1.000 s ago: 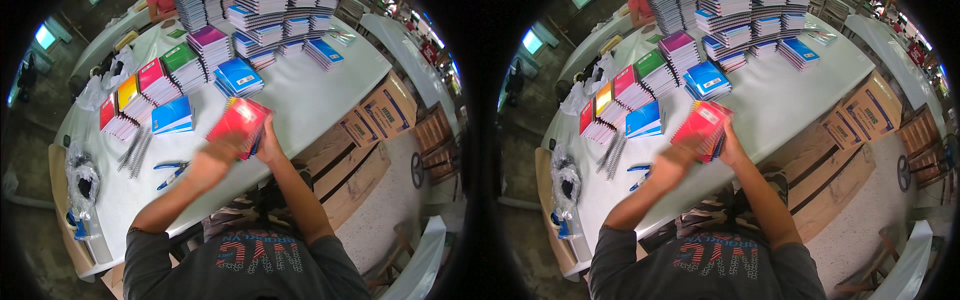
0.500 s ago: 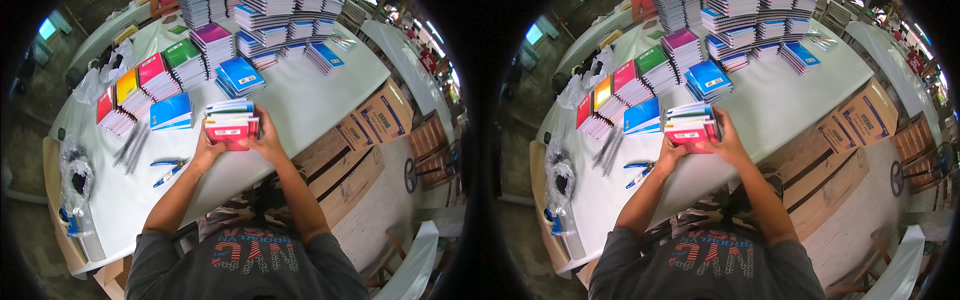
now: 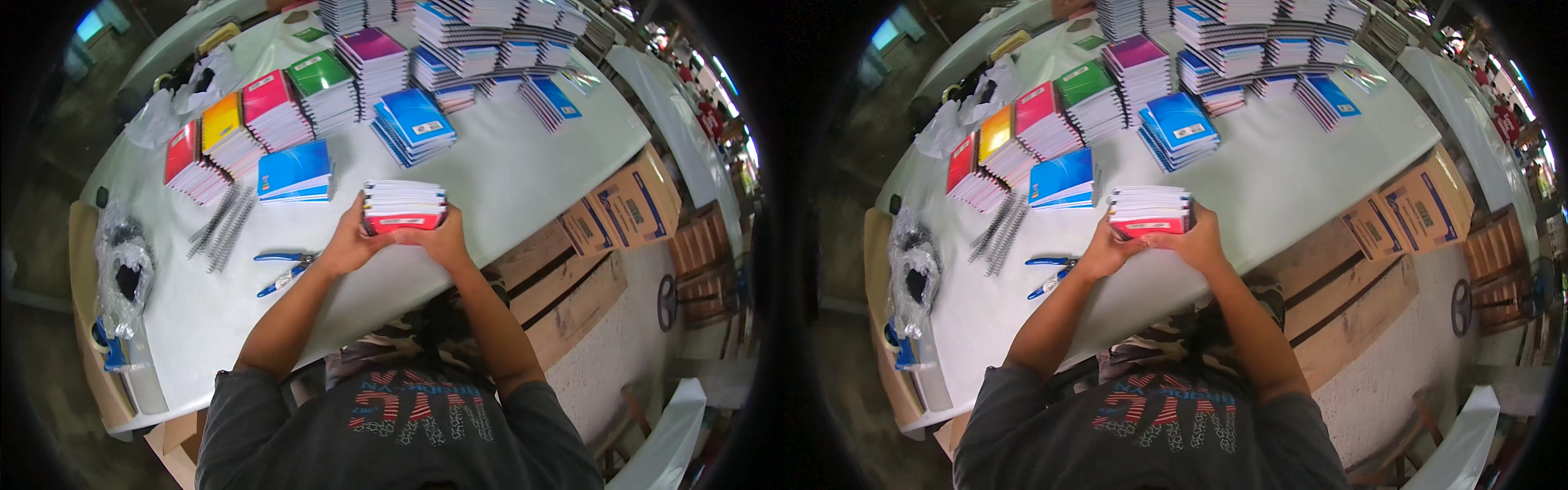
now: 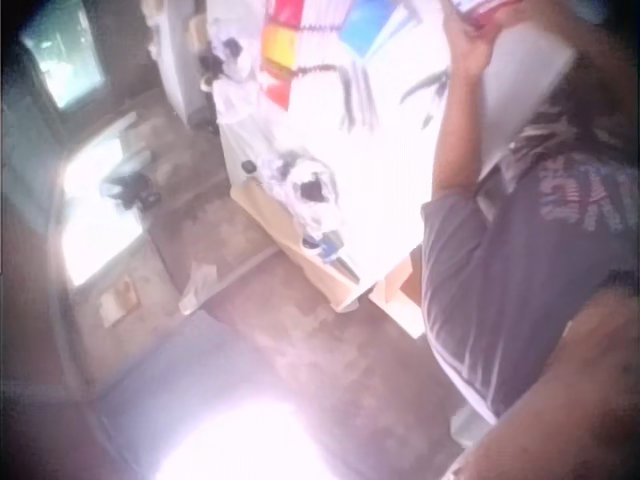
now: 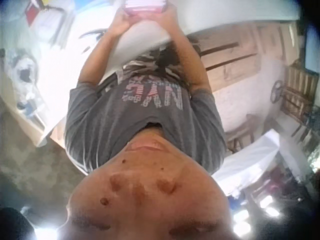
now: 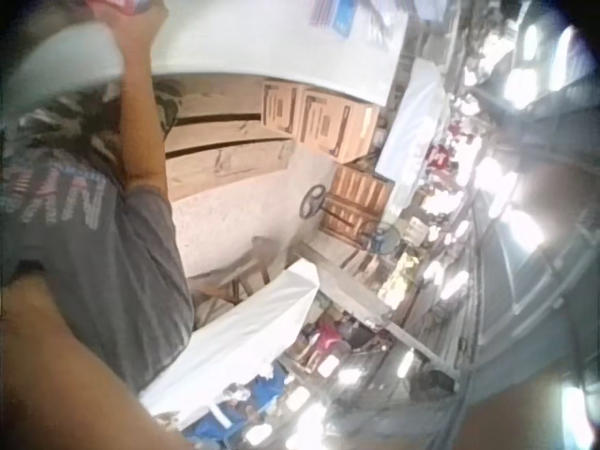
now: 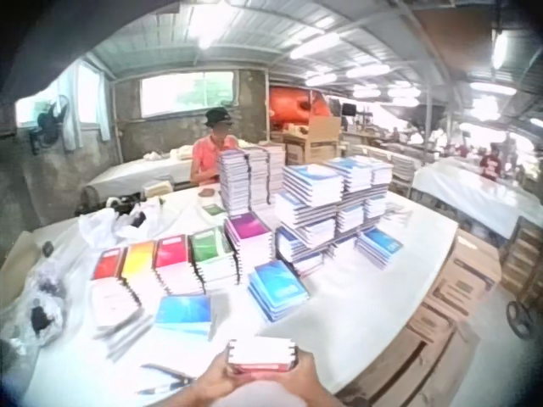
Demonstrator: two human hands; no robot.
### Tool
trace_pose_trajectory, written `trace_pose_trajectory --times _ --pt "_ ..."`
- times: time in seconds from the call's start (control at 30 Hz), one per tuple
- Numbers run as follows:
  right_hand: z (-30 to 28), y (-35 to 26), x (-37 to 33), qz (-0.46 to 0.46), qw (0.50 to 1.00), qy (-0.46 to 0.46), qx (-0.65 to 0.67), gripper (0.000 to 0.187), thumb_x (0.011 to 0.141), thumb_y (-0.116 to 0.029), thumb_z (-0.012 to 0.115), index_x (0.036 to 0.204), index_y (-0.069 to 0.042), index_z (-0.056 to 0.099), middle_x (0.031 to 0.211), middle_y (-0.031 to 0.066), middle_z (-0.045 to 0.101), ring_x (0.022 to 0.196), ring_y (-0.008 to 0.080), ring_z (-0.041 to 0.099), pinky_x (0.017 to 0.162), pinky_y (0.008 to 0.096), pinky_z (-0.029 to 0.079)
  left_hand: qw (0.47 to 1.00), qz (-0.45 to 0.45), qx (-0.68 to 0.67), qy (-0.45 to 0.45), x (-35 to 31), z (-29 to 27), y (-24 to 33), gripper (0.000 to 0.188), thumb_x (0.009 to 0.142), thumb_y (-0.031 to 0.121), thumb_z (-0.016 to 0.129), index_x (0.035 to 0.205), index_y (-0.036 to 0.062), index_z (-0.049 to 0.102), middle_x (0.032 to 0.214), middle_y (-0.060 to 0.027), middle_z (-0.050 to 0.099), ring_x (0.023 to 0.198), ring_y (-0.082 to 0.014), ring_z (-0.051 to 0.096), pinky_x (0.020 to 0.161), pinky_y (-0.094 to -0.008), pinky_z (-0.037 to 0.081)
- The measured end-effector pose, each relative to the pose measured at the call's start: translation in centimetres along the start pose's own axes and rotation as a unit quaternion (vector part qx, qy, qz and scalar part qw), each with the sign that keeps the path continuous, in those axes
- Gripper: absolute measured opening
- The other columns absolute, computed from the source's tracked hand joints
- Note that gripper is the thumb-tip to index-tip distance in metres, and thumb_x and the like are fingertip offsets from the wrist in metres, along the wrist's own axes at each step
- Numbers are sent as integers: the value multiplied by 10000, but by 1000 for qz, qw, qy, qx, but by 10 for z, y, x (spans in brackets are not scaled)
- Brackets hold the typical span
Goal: The person organizes notebooks by color, checks the wire binding using pliers, and stacks them into piles on a table.
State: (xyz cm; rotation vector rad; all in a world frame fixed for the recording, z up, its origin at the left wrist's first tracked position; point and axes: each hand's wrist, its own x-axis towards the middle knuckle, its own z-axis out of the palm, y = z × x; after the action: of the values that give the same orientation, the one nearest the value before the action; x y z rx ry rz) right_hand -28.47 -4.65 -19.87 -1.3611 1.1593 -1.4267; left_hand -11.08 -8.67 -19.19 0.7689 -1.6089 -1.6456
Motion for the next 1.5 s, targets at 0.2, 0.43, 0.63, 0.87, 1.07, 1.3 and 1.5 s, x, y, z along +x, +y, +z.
trace_pose_trajectory --times 0.2,0.43,0.63,0.87,1.07,1.3,1.5 --pt "-6 -2 -5 131 921 5 366 565 774 -151 666 1250 7 407 1134 120 548 985 189 574 889 326 446 952 -144 269 -5 4 2 62 547 832 389 639 1205 15 495 1070 -186 596 1015 -236 578 842 -308 450" --pt "-6 6 -4 201 885 -16 420 479 832 -205 616 1217 1 420 1124 128 540 965 186 585 800 332 504 726 134 624 258 83 -167 82 618 828 330 603 1318 34 370 1287 -211 462 1193 -367 433 987 -440 354" --pt "-10 5 -3 196 896 19 398 540 833 -231 637 1248 12 392 1140 124 532 1008 186 564 837 336 486 633 277 684 237 117 -137 68 564 817 247 601 1308 54 400 1323 -168 448 1211 -349 426 1019 -435 322" --pt "-10 6 -3 171 892 20 417 580 856 -302 614 1283 2 365 1187 131 516 1053 197 546 879 353 463 758 275 450 384 118 -88 119 129 830 71 544 941 25 591 881 -136 649 805 -263 633 691 -369 491" --pt "-10 -7 -1 180 836 6 519 633 906 -500 447 1316 -23 369 1227 130 518 1133 213 509 963 380 409 969 212 115 -48 89 -39 91 79 735 2 604 752 72 572 1086 -111 584 1025 -206 546 912 -316 397" --pt "-21 17 -2 283 833 -94 466 445 841 -335 572 1155 -24 514 998 94 618 828 197 638 726 332 535 810 230 537 44 93 -22 56 415 818 88 603 1215 192 541 1285 -174 451 1193 -352 435 963 -417 380" --pt "-18 26 -2 232 821 28 521 380 812 -248 536 1093 8 533 987 134 616 868 240 619 792 372 512 647 123 711 247 109 -156 74 567 783 161 608 1305 74 405 1337 -169 413 1257 -331 365 1037 -479 270"
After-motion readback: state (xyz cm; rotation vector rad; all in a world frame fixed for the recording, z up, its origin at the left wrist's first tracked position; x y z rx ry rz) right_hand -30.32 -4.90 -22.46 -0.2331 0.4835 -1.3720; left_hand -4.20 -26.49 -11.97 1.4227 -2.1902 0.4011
